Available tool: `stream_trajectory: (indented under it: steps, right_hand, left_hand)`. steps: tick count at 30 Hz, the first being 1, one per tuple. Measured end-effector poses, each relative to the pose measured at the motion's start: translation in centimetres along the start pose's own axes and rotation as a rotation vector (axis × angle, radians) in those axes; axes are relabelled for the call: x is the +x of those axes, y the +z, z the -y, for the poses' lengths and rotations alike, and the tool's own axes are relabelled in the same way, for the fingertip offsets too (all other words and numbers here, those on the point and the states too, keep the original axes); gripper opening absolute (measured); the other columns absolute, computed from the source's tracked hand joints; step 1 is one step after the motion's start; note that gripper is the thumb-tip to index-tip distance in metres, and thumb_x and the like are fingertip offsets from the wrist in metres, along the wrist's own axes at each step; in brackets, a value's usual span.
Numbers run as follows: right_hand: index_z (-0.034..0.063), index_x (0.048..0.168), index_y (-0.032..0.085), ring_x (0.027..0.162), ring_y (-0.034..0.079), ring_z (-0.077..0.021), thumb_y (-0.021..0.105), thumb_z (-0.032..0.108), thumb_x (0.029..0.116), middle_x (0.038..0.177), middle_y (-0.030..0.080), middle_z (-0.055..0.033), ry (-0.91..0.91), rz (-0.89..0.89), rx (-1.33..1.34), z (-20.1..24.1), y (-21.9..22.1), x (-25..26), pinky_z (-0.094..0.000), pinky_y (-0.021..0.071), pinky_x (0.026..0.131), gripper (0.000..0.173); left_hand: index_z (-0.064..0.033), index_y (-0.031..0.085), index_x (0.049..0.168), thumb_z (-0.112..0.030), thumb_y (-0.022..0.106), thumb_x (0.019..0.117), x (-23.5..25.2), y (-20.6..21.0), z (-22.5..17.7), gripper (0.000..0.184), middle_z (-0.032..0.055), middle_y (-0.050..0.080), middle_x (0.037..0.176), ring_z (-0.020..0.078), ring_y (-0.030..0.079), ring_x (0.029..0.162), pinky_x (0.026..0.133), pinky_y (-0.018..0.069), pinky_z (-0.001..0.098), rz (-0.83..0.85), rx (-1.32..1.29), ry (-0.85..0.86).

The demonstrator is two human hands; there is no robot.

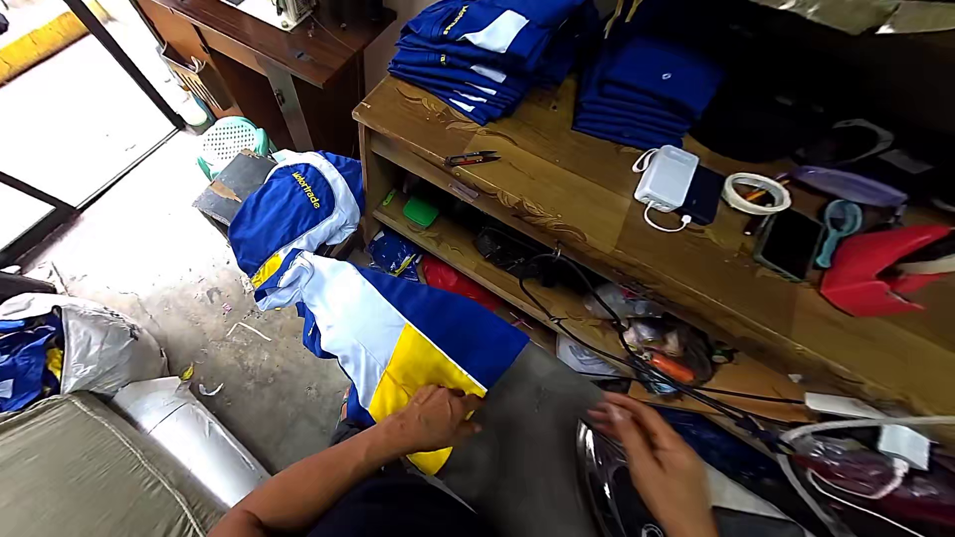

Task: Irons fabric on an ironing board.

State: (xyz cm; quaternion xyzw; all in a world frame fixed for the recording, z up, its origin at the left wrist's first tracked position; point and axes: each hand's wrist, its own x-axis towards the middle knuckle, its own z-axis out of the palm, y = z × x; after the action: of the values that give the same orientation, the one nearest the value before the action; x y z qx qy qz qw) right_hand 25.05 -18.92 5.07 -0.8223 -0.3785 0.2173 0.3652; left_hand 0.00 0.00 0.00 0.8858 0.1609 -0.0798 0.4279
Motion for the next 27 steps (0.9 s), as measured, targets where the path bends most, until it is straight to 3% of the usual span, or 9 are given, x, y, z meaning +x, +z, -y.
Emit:
stream_trajectory:
  steps: [2,4,9,12,14,17,19,22,27]
  right_hand:
    - [-0.0058,0.132,0.062,0.118,0.062,-0.0459,0.053,0.029,0.1038,0.128,0.063,-0.0311,-0.091,0.018,-0.4,-0.6,-5.0,-1.4,-0.0621,0.0494,0.1,0.046]
    - [-0.0072,0.138,0.058,0.125,0.052,-0.0606,0.06,0.042,0.0999,0.134,0.055,-0.0404,-0.012,0.144,-0.553,-1.8,-8.1,-2.8,-0.0744,0.038,0.104,0.063]
    - [-0.0012,0.15,0.046,0.108,0.066,-0.052,0.062,0.048,0.0992,0.12,0.066,-0.0345,0.286,0.387,-0.497,-3.7,-8.2,-5.7,-0.0702,0.0479,0.095,0.073]
    - [0.0017,0.153,0.042,0.092,0.071,-0.0476,0.062,0.046,0.0993,0.112,0.068,-0.0327,0.283,0.316,-0.448,-4.9,-7.2,-5.8,-0.0677,0.0525,0.086,0.072]
    - [0.0024,0.153,0.043,0.085,0.071,-0.046,0.062,0.042,0.0998,0.111,0.069,-0.0321,0.243,0.289,-0.436,-5.0,-6.7,-5.6,-0.067,0.0537,0.08,0.069]
    - [0.0068,0.151,0.049,0.094,0.07,-0.046,0.065,0.04,0.0983,0.117,0.069,-0.0293,0.196,0.307,-0.418,-2.4,-5.1,-4.6,-0.068,0.0528,0.083,0.064]
    - [0.0131,0.146,0.057,0.1,0.071,-0.0441,0.063,0.049,0.0973,0.118,0.072,-0.0235,0.096,0.319,-0.459,0.6,-2.8,-3.7,-0.069,0.0511,0.086,0.061]
    - [0.0222,0.141,0.064,0.088,0.075,-0.0366,0.051,0.063,0.0976,0.105,0.077,-0.0154,-0.146,0.34,-0.49,5.6,1.8,-0.8,-0.0632,0.0558,0.074,0.061]
    - [0.0265,0.147,0.056,0.091,0.073,-0.0312,0.043,0.059,0.1041,0.102,0.075,-0.0117,-0.343,0.554,-0.458,16.0,12.0,6.1,-0.0558,0.0565,0.078,0.055]
  left_hand:
    - [-0.0103,0.072,0.122,-0.03,0.059,0.1025,-0.4,-0.5,0.6,0.031,0.0125,0.072,0.121,0.0302,0.066,0.119,0.104,0.0514,0.0505,-0.379,0.124,0.021]
    - [-0.0133,0.068,0.131,-0.034,0.059,0.1009,0.0,-1.7,2.9,0.038,0.0109,0.062,0.143,0.033,0.051,0.141,0.117,0.0356,0.0606,-0.639,0.269,-0.05]
    - [-0.0205,0.042,0.158,-0.063,0.032,0.1026,2.2,-2.2,9.2,0.071,0.0093,0.035,0.167,0.0387,0.024,0.156,0.12,0.0101,0.0727,-0.566,0.455,-0.313]
    - [-0.0232,0.043,0.158,-0.06,0.037,0.1037,1.6,-3.7,8.3,0.066,0.0086,0.034,0.167,0.0348,0.024,0.156,0.122,0.0113,0.0687,-0.573,0.322,-0.281]
    - [-0.0179,0.057,0.147,-0.045,0.046,0.1052,-0.1,-4.7,8.9,0.051,0.0093,0.045,0.16,0.0336,0.034,0.153,0.122,0.0188,0.0676,-0.732,0.238,-0.241]
    - [-0.0139,0.065,0.139,-0.029,0.047,0.1053,-3.2,-7.2,12.3,0.041,0.0117,0.054,0.153,0.037,0.041,0.148,0.12,0.0228,0.0695,-0.923,0.235,-0.343]
    - [-0.015,0.063,0.141,-0.03,0.041,0.1071,-5.2,-8.2,15.6,0.043,0.0102,0.053,0.154,0.0387,0.037,0.15,0.12,0.0189,0.0708,-0.953,0.263,-0.426]
    - [-0.0193,0.061,0.145,-0.037,0.032,0.1089,-6.8,-8.9,19.8,0.049,0.0049,0.052,0.156,0.0368,0.032,0.153,0.118,0.0162,0.0716,-0.943,0.283,-0.456]
    - [-0.0258,0.052,0.152,-0.043,0.028,0.11,-7.4,-9.1,21.9,0.052,-0.0028,0.042,0.163,0.0314,0.024,0.157,0.116,0.0224,0.0718,-0.835,0.224,-0.432]
